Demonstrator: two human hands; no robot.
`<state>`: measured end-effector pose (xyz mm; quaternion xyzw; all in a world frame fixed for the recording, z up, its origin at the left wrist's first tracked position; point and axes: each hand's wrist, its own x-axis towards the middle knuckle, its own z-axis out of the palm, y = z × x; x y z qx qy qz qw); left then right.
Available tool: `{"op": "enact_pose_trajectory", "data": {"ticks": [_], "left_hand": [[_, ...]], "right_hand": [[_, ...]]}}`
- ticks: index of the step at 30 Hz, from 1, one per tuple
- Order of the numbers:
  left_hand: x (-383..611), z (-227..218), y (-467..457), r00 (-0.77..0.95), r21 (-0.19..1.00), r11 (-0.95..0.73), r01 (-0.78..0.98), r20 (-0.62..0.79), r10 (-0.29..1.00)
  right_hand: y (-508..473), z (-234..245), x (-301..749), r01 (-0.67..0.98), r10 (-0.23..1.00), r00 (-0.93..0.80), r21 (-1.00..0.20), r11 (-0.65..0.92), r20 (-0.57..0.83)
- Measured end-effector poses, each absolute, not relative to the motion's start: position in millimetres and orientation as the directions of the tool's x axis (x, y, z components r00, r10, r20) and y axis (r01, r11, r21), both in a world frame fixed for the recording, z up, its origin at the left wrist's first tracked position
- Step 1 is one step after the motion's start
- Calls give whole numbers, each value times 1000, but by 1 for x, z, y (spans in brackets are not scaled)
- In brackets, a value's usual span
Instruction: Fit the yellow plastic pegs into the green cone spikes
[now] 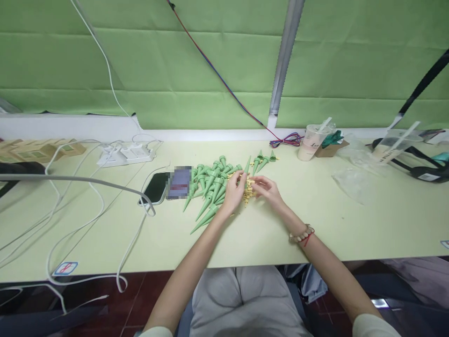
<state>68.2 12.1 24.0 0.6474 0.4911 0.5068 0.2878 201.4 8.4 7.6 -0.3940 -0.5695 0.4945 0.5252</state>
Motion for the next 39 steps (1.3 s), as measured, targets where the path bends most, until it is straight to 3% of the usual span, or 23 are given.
{"op": "enact_pose_trajectory", "data": {"ticks": [3,7,14,21,24,27,30,33,39], "left_hand": [[67,22,15,-19,863,-403,306,428,903],[69,20,17,63,836,-476,274,478,876],[72,21,14,24,869,-404,284,415,910],[70,21,14,20,849,-361,387,383,923],[70,22,13,6,875,-331,354,352,936],[70,21,14,19,941,-254,224,257,966],[69,20,15,57,979,-172,112,167,984],[68,19,17,51,963,-245,112,240,969],[70,21,18,65,907,-388,164,382,922]], "right_hand": [[9,12,203,-231,964,-265,-969,-83,-19],[9,11,200,-247,991,-123,-966,-75,-46],[13,5,200,-112,982,-21,-977,182,186],[19,2,202,-148,990,-107,-986,77,93],[16,2,201,-103,973,-75,-973,209,217],[11,3,200,10,909,-106,-914,406,403],[8,2,200,116,864,-112,-857,501,490],[11,3,201,76,910,-63,-907,414,410],[16,9,202,-197,987,-159,-980,-12,20]]}}
